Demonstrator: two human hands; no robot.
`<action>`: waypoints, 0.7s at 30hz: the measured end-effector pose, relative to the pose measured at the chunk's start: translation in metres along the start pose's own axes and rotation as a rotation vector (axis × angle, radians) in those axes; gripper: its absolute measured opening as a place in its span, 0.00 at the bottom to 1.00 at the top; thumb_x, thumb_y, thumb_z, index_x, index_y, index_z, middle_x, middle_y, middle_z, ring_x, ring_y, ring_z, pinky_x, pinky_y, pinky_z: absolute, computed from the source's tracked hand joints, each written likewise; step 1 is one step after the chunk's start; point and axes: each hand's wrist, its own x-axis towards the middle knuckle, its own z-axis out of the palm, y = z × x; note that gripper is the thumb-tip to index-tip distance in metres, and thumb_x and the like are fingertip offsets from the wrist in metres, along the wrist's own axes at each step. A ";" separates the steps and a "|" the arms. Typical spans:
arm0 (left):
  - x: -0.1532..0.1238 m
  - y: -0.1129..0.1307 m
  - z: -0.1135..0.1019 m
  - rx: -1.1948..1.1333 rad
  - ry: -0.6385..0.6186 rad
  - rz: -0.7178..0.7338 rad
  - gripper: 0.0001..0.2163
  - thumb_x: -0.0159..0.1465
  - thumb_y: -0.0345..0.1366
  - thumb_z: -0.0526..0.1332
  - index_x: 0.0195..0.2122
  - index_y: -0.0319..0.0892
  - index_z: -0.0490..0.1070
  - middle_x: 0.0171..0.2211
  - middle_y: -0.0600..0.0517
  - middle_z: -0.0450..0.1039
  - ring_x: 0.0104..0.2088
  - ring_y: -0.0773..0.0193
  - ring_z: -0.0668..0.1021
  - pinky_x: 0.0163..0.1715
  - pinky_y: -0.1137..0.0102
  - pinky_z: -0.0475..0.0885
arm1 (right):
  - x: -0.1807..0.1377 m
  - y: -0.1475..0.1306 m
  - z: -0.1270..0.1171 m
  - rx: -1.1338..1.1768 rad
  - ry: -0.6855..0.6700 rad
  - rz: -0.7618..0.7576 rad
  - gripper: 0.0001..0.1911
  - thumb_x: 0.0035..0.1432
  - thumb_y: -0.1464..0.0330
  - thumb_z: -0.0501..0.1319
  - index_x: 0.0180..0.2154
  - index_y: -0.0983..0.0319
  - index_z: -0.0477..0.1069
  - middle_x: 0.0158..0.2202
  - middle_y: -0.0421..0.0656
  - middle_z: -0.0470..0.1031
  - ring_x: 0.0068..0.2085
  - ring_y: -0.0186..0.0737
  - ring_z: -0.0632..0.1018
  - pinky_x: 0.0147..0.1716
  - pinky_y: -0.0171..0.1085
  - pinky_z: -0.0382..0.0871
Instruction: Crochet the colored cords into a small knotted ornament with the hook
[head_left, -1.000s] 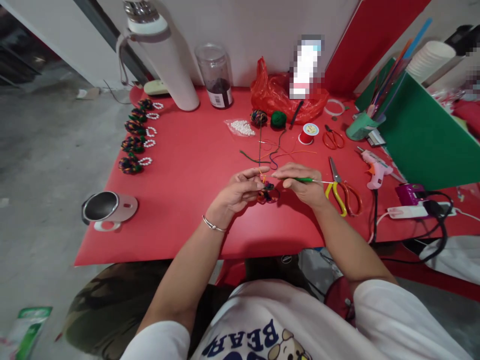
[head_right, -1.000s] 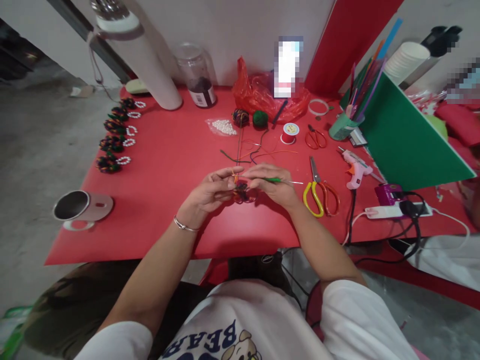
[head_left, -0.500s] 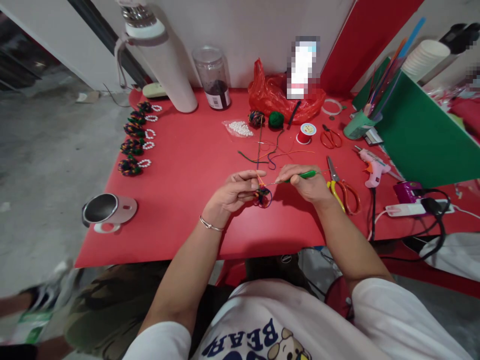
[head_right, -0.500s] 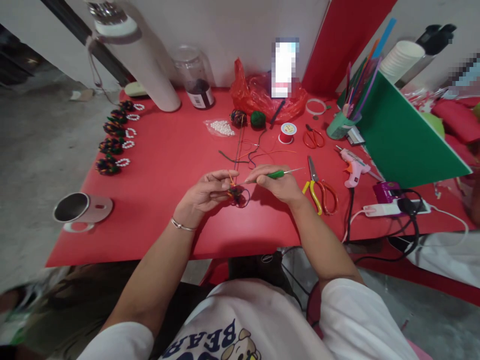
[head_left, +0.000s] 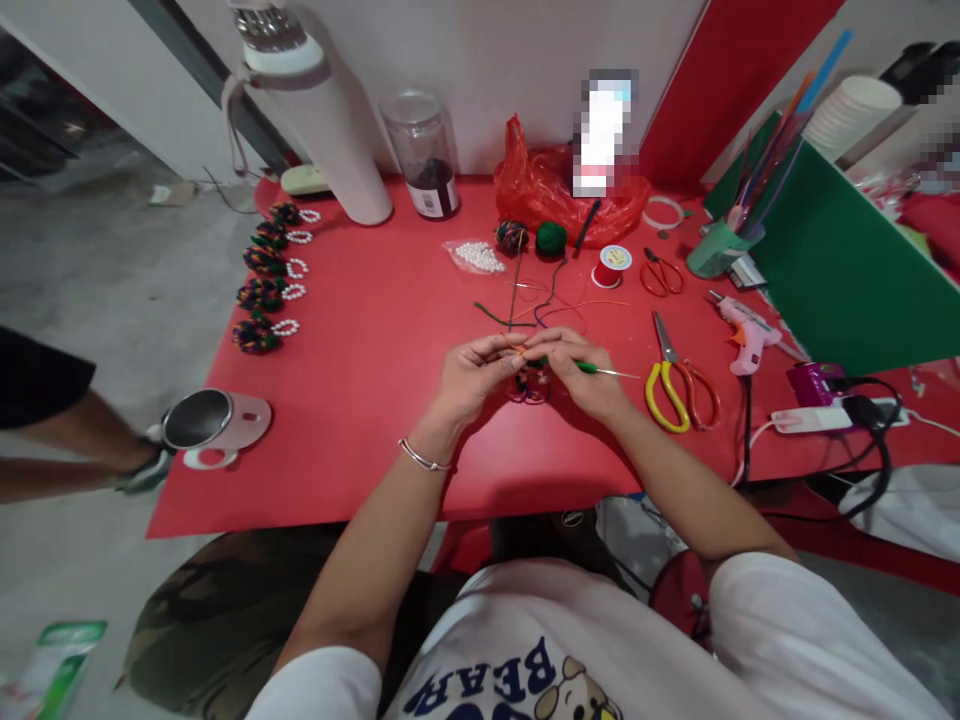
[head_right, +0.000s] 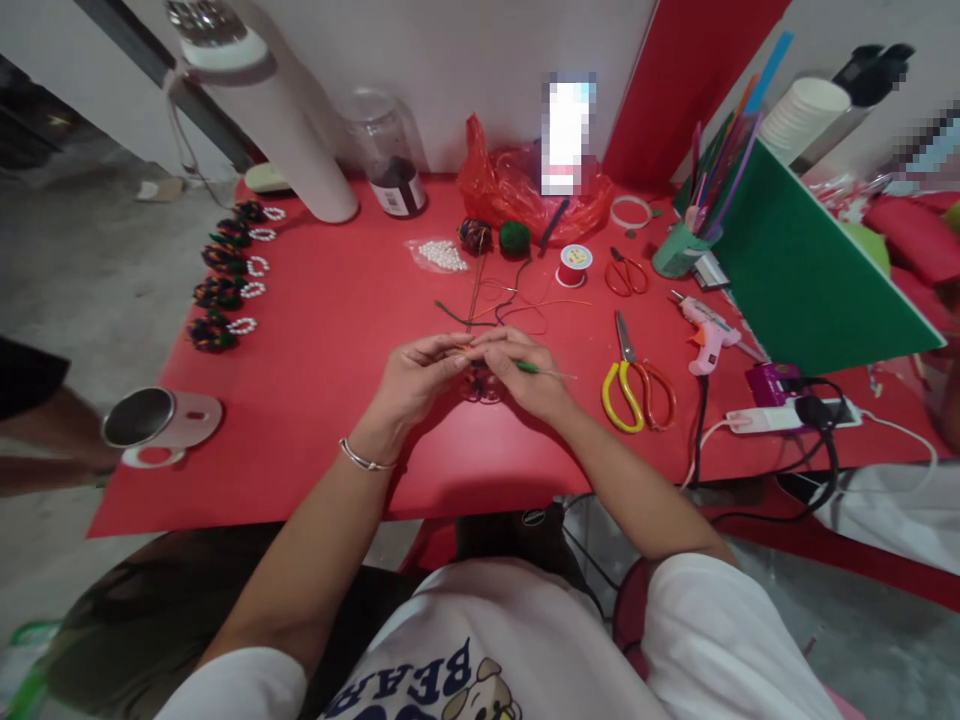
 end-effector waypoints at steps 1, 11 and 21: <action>0.000 0.001 0.000 -0.001 0.021 0.006 0.14 0.47 0.34 0.81 0.35 0.42 0.86 0.32 0.49 0.84 0.30 0.66 0.82 0.32 0.72 0.77 | 0.000 0.000 0.000 0.048 -0.010 0.044 0.21 0.71 0.48 0.59 0.41 0.53 0.85 0.45 0.46 0.80 0.49 0.42 0.81 0.53 0.46 0.77; 0.001 0.013 -0.008 -0.165 0.090 -0.020 0.13 0.43 0.32 0.82 0.27 0.39 0.82 0.23 0.52 0.80 0.13 0.81 0.59 0.13 0.79 0.51 | -0.001 0.011 0.004 -0.214 0.060 0.026 0.08 0.65 0.64 0.65 0.42 0.56 0.83 0.38 0.44 0.83 0.38 0.42 0.81 0.42 0.42 0.79; 0.004 0.007 0.000 -0.082 0.192 -0.115 0.20 0.38 0.38 0.83 0.28 0.37 0.78 0.16 0.57 0.71 0.12 0.80 0.57 0.14 0.76 0.46 | 0.003 0.016 -0.028 -1.042 0.181 0.044 0.08 0.63 0.73 0.60 0.36 0.62 0.79 0.37 0.52 0.81 0.44 0.53 0.75 0.34 0.43 0.65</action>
